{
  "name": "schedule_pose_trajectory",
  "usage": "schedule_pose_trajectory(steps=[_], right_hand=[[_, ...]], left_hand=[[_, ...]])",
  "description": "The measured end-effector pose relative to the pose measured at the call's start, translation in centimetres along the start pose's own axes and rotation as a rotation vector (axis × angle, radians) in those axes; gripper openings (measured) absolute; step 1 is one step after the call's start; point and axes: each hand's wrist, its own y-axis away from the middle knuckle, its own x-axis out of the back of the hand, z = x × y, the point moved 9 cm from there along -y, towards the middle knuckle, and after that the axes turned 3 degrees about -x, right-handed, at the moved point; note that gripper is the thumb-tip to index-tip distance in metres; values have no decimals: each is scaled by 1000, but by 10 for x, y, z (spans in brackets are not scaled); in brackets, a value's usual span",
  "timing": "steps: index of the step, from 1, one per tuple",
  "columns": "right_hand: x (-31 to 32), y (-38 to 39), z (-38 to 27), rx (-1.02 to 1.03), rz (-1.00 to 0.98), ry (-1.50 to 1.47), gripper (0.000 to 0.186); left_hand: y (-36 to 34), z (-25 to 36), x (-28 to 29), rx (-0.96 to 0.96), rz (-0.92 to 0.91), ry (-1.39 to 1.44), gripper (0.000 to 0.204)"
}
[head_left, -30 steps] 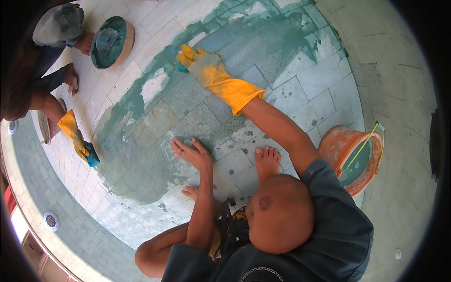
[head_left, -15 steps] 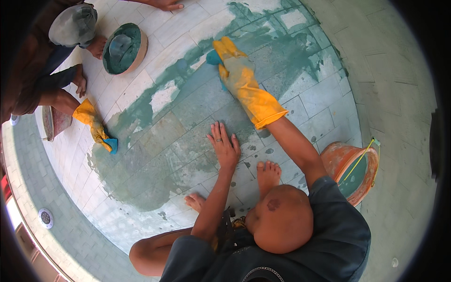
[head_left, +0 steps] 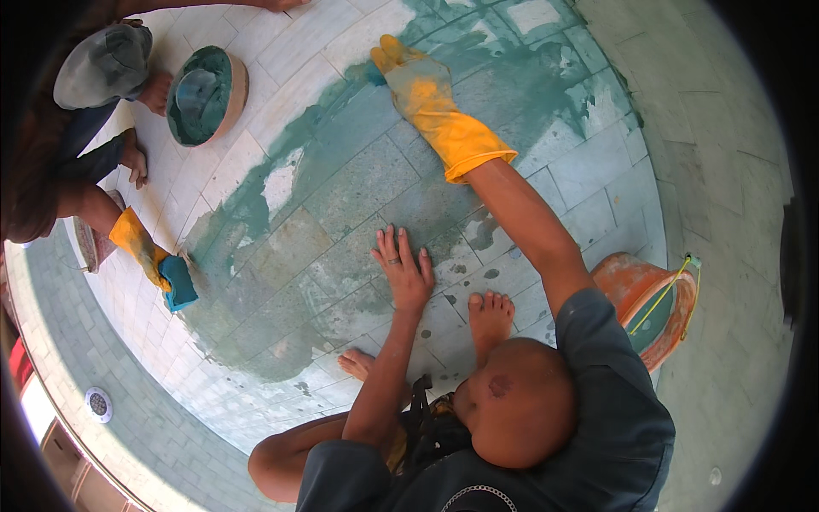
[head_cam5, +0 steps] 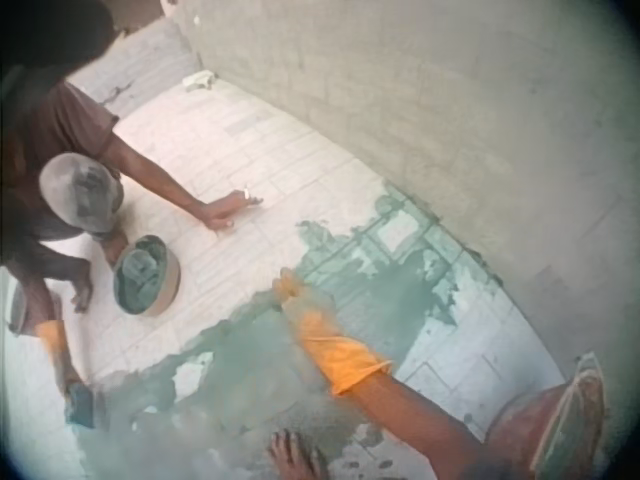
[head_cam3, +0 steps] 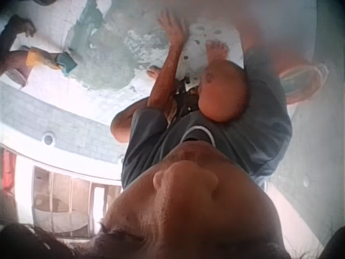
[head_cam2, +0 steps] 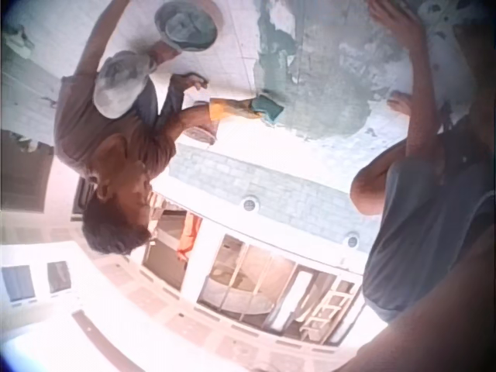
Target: The person applies grout to the gaps between tiles and wipes away the excess residue using a sponge and water from a bucket.
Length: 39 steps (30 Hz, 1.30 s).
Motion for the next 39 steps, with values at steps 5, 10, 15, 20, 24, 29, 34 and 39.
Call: schedule_pose_trajectory(steps=[5,10,15,20,24,29,34,39], right_hand=[[53,-20,115,-256,-15,233,50],[127,2,200,-412,190,286,51],[91,40,20,-318,15,-185,55],[32,60,-98,40,-385,-140,66],[41,56,-86,-172,-337,-750,62],[73,56,9,-361,-319,-195,59],[131,59,56,-762,-309,-126,65],[114,67,-9,-502,-385,64,70]], left_hand=[[2,-6,12,-35,2,-26,56],[-6,15,-8,-105,5,-23,54],[6,-3,8,-93,9,-83,52],[3,6,0,-87,-2,-84,50],[6,2,5,-78,6,-93,50],[2,11,1,-96,21,-53,50],[4,3,10,-96,46,-78,50],[1,11,2,-76,9,-58,49]])
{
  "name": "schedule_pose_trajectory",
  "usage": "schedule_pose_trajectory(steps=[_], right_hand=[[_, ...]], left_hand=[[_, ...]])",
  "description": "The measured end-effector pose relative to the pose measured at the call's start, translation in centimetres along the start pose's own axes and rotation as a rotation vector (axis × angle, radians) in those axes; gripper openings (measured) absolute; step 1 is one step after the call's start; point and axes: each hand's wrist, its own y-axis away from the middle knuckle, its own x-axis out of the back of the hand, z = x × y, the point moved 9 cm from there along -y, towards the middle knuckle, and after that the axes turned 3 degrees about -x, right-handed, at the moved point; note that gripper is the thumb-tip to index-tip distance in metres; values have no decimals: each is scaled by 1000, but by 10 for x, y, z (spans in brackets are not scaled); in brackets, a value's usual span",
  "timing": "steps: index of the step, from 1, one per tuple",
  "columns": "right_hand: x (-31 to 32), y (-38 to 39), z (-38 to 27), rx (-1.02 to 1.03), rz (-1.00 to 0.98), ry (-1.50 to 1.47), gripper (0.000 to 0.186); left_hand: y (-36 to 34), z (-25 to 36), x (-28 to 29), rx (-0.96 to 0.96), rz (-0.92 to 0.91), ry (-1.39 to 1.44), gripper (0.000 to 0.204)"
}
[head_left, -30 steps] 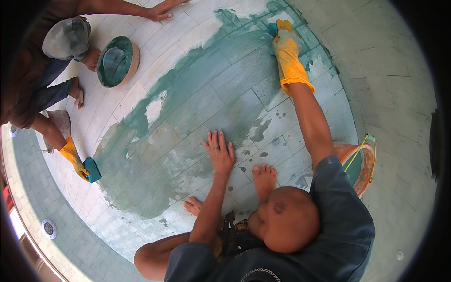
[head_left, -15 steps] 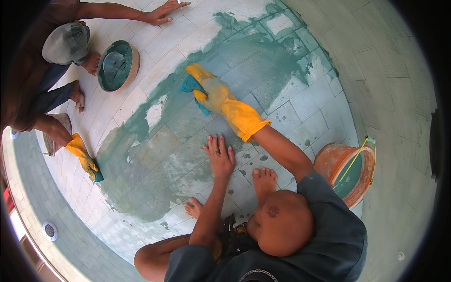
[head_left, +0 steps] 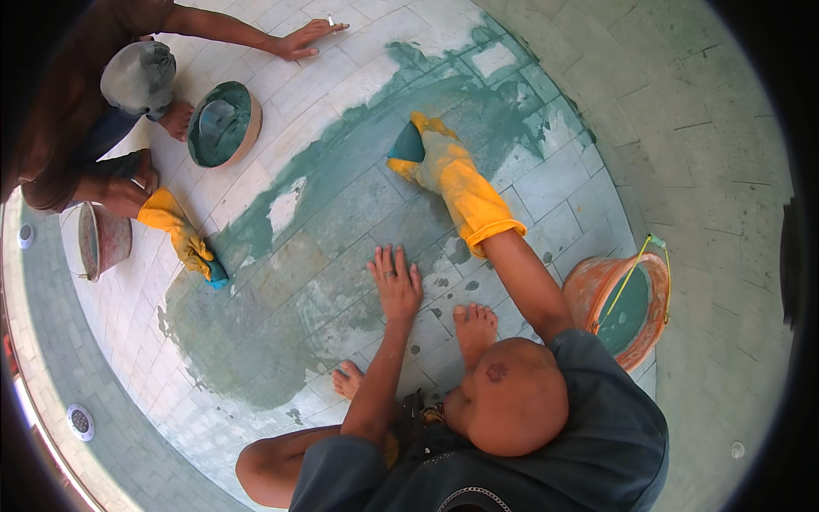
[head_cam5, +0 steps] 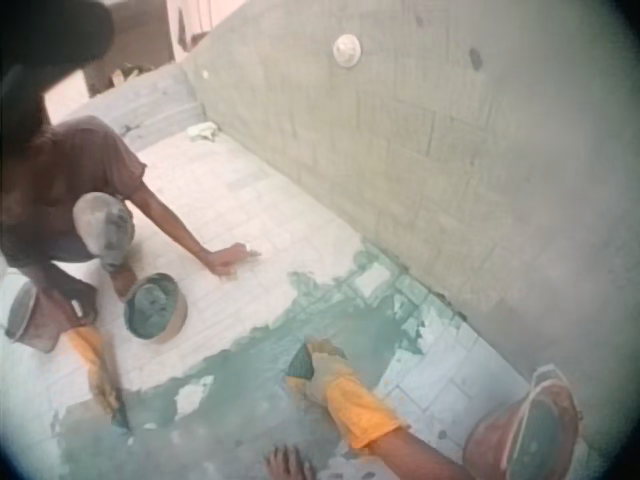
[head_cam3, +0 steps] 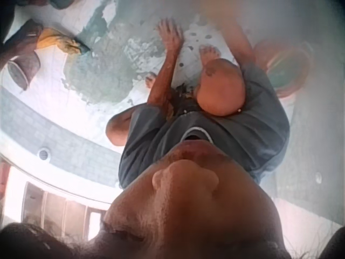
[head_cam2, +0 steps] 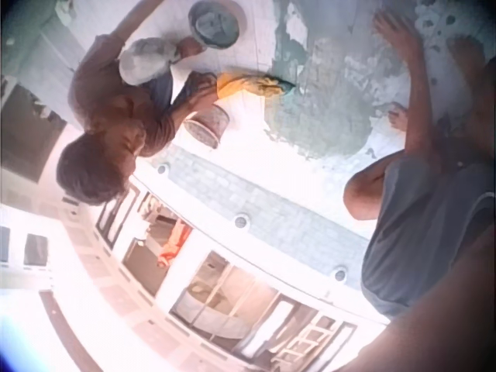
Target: The person applies grout to the gaps between tiles and wipes away the excess residue using a sponge and water from a bucket.
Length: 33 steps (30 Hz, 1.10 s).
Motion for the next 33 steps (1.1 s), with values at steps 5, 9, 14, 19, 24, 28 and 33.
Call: schedule_pose_trajectory(steps=[5,9,14,19,24,28,33], right_hand=[[-50,2,-52,200,-248,132,82],[-99,59,-148,530,-253,-65,77],[-139,33,-157,600,-204,122,72],[-116,-24,-70,454,-59,109,70],[-36,-83,30,235,155,109,67],[6,-116,96,-1,227,248,64],[31,-107,144,-69,394,-38,64]], left_hand=[[1,-5,4,-39,25,-36,49],[14,-25,11,1,-18,-63,51],[5,-14,1,-18,31,7,52],[-1,3,-10,-43,-32,28,50],[5,-10,3,-41,-10,25,49],[4,-9,4,-60,-3,23,49],[0,3,-7,-70,-18,62,49]])
